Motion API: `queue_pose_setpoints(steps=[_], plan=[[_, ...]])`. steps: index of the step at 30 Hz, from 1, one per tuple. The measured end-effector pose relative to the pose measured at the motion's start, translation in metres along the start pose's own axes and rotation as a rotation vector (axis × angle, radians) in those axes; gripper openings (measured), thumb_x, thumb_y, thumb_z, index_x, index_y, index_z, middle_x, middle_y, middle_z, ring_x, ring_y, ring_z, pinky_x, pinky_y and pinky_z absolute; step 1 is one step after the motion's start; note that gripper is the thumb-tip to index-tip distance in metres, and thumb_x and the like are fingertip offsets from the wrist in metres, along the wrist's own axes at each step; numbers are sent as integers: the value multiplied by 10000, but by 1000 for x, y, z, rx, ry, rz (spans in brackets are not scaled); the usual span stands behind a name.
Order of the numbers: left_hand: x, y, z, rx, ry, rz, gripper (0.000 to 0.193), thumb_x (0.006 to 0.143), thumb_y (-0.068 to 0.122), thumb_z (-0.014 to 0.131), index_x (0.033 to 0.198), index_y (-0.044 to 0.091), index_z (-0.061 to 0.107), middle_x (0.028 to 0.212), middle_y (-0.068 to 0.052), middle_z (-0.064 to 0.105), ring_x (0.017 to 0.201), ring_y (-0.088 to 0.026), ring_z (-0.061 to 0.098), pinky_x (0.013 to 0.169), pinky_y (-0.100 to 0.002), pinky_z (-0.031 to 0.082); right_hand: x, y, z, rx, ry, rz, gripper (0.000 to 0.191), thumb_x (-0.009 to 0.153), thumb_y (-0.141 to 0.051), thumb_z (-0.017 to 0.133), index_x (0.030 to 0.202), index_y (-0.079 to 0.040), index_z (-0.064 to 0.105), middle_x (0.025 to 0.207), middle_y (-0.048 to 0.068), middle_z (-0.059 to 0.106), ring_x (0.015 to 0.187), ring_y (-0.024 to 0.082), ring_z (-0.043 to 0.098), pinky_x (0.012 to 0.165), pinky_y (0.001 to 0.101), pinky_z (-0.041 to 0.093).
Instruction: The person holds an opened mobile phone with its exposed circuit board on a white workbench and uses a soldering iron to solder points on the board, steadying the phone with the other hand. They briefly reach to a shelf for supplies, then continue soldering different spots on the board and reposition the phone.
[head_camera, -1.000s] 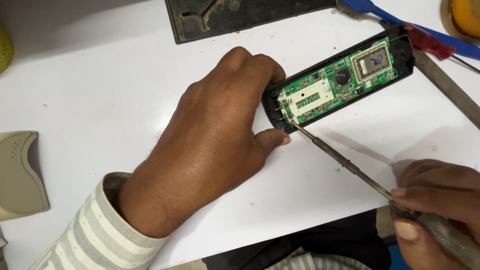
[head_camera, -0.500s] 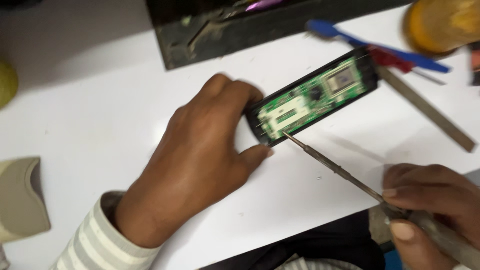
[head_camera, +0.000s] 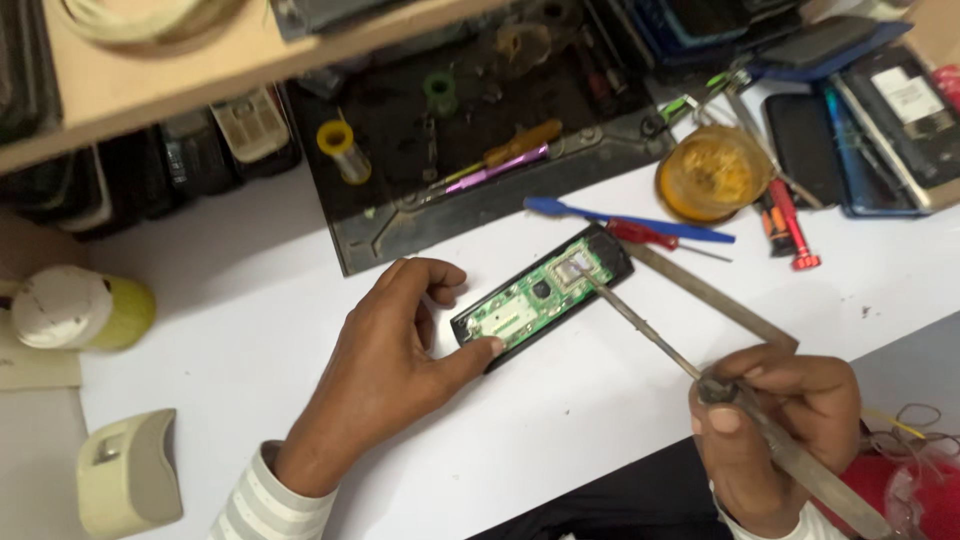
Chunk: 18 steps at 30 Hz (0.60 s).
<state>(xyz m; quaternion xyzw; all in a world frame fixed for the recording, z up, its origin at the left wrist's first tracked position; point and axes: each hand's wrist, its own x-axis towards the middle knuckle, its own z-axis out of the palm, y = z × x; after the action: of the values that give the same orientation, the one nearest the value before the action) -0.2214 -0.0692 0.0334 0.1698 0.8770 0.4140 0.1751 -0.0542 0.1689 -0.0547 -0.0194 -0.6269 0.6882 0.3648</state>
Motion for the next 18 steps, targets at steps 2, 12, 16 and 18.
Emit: queue_pose_setpoints(steps=[2, 12, 16, 18], plan=[[2, 4, 1, -13, 52, 36, 509, 679, 246, 859, 1093, 24, 664, 887, -72, 659, 639, -147, 567, 550, -317, 489, 1, 4, -7, 26, 65, -14, 332, 953, -48, 689, 1184, -44, 450, 871, 170, 613, 609, 113, 569, 539, 239, 507], [17, 24, 32, 172, 120, 372, 630, 639, 258, 901, 1141, -35, 659, 1006, -163, 659, 913, -297, 644, 762, -405, 532, 1, 28, -34, 124, 98, 10, 234, 1007, 21, 606, 1155, -17, 430, 905, 232, 598, 599, 117, 543, 531, 250, 481], [12, 30, 38, 257, 56, 298, 580, 656, 173, 859, 1169, -17, 665, 1059, -153, 634, 978, -318, 599, 830, -425, 503, 5, 21, -37, 138, 83, 61, 234, 1039, 2, 603, 1171, -22, 412, 916, 241, 598, 621, 106, 545, 540, 252, 482], [10, 33, 36, 279, 49, 294, 567, 663, 159, 849, 1164, -28, 659, 1046, -157, 624, 981, -322, 595, 843, -426, 502, 5, 17, -37, 125, 92, 112, 259, 1023, -16, 608, 1179, -28, 402, 905, 242, 605, 613, 102, 553, 505, 239, 468]])
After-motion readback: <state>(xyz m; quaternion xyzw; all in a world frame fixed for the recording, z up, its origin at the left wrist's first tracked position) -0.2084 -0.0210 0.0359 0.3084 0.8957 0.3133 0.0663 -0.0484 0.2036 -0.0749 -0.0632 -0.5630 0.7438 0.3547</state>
